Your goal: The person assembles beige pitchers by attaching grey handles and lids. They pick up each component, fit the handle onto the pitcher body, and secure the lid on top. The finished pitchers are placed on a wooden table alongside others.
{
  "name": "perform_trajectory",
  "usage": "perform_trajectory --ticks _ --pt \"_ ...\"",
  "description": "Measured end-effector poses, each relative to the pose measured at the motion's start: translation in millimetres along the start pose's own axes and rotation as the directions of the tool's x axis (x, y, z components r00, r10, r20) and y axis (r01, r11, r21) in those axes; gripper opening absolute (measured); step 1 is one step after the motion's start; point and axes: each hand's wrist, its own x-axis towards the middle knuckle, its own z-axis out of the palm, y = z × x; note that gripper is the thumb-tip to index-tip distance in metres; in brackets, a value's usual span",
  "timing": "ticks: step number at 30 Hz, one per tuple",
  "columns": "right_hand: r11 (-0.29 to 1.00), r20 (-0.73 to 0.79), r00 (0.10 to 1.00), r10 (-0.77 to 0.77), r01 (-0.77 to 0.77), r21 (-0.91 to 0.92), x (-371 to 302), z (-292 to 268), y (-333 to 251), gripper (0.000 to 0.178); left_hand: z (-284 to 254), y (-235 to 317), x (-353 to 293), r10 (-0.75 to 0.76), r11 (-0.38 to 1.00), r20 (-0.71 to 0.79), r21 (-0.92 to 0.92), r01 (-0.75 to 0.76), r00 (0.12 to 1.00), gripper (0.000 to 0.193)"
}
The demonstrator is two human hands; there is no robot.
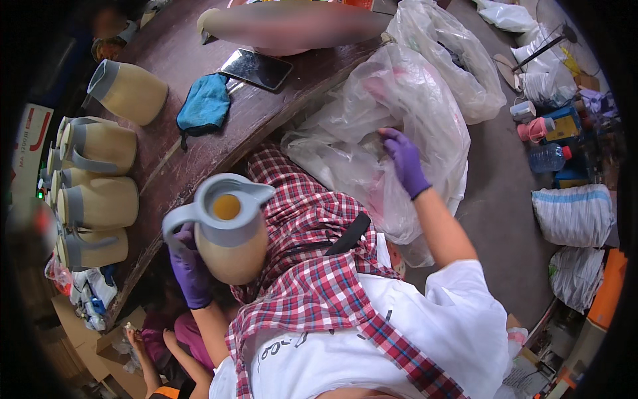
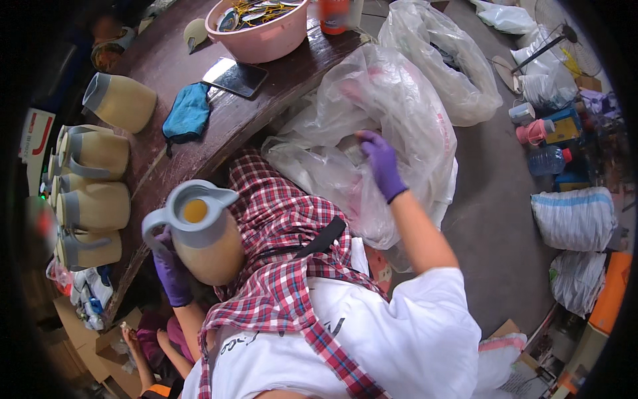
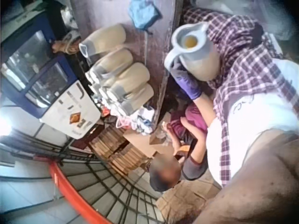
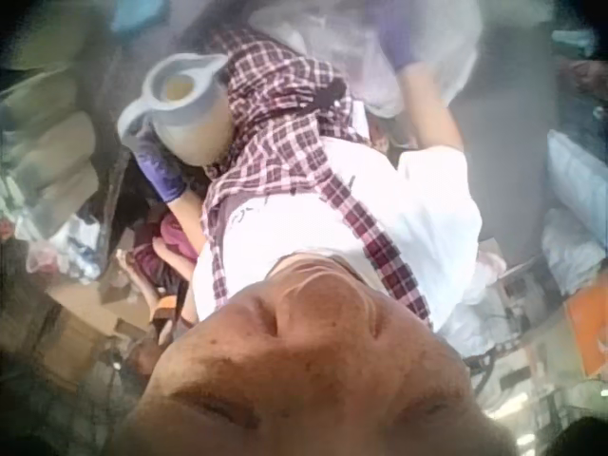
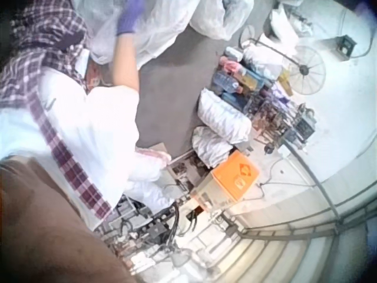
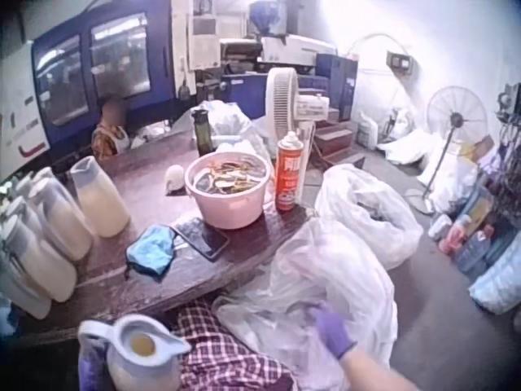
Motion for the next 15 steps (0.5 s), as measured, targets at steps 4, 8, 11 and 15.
perform_trajectory --ticks 4,8,11,15 --pt "0.131 -0.139 0.989 -0.060 -0.130 -0.983 69.7 -166.2 116.1 0.040 5.3 -43.9 -1.0 -0.104 0.994 0.002 0.025 0.104 0.995 0.048" --pt "0.103 -0.023 0.997 0.076 -0.031 -0.994 86.1 -143.5 108.2 0.046 21.4 -67.9 -4.8 -0.042 0.999 -0.080 0.025 0.044 0.996 0.049" --pt "0.120 0.025 0.998 -0.062 0.033 -0.992 103.3 -61.5 98.5 0.030 18.5 -82.2 -12.1 -0.061 0.994 -0.128 0.087 0.072 0.990 0.035" --pt "-0.125 0.190 0.973 -0.127 0.175 -0.977 143.0 -117.5 162.8 0.057 28.0 -67.5 19.3 -0.127 0.983 -0.071 0.122 0.135 0.989 0.029"
